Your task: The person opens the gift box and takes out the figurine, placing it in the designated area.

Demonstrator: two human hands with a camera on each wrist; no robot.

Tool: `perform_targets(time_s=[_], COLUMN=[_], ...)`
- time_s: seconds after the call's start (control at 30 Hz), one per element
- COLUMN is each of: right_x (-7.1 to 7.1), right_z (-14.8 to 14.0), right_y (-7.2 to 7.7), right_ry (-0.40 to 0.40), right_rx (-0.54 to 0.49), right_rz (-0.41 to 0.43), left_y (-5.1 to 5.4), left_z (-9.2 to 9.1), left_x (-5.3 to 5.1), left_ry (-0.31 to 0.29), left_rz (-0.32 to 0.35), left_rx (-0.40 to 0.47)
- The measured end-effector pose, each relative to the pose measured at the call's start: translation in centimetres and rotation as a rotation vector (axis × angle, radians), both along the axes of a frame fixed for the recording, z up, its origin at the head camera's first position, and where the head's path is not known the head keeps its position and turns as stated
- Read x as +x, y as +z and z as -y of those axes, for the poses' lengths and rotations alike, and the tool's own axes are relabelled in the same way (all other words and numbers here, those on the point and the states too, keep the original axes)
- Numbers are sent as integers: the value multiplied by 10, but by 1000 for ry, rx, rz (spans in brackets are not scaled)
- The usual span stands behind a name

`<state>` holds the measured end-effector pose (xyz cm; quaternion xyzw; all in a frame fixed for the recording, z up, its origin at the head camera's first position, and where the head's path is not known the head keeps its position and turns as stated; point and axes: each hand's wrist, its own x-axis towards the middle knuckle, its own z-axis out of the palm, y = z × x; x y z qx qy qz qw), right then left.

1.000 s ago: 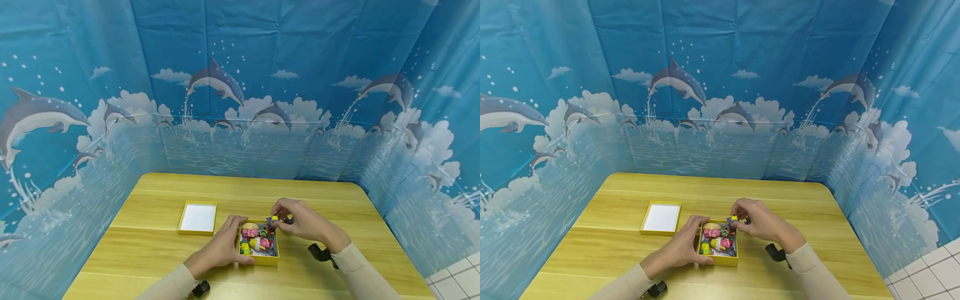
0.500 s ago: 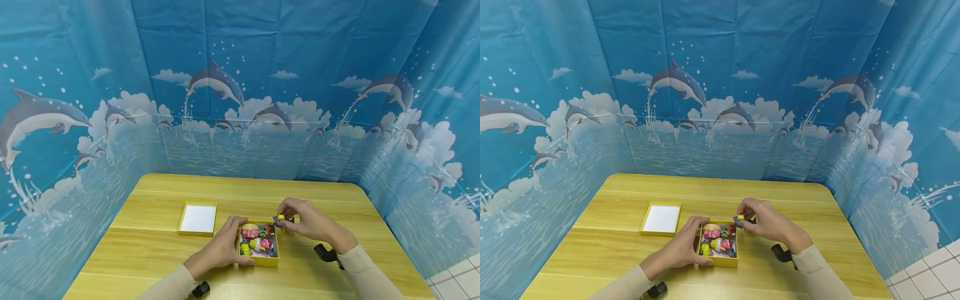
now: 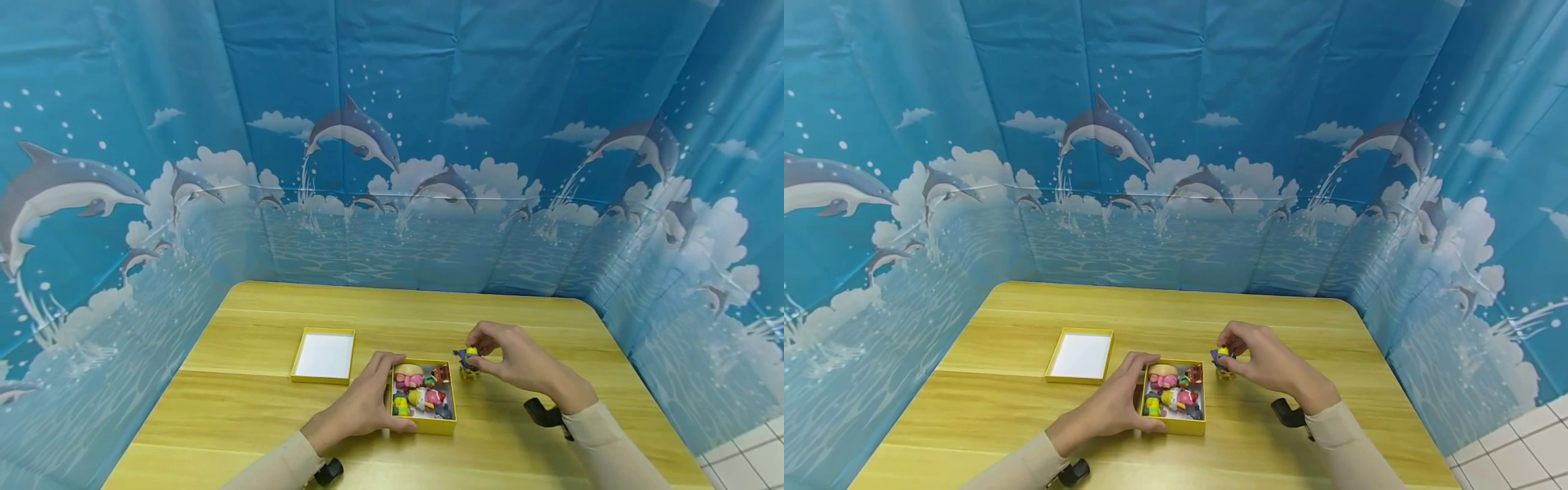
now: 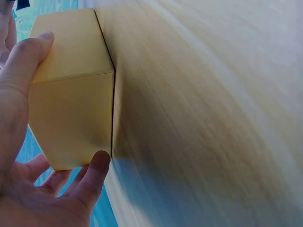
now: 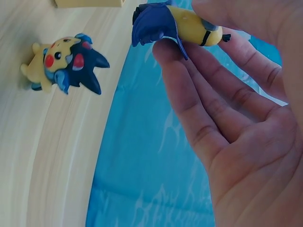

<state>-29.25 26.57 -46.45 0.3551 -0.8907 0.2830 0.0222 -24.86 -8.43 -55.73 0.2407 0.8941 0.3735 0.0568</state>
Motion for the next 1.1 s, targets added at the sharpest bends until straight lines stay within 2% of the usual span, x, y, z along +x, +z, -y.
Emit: perform_targets(time_s=[0.5,1.1], right_x=[-1,-2], right_z=[-22,-43], right_y=[-5,-14], right_ry=[-77,-129], right_rx=[-1,5], right_rz=[-21,-68], left_y=[1,1], left_z=[-1,-1], left_x=[-2,0], left_ry=[15,14], left_rz=[23,31], left_rx=[-15,-14])
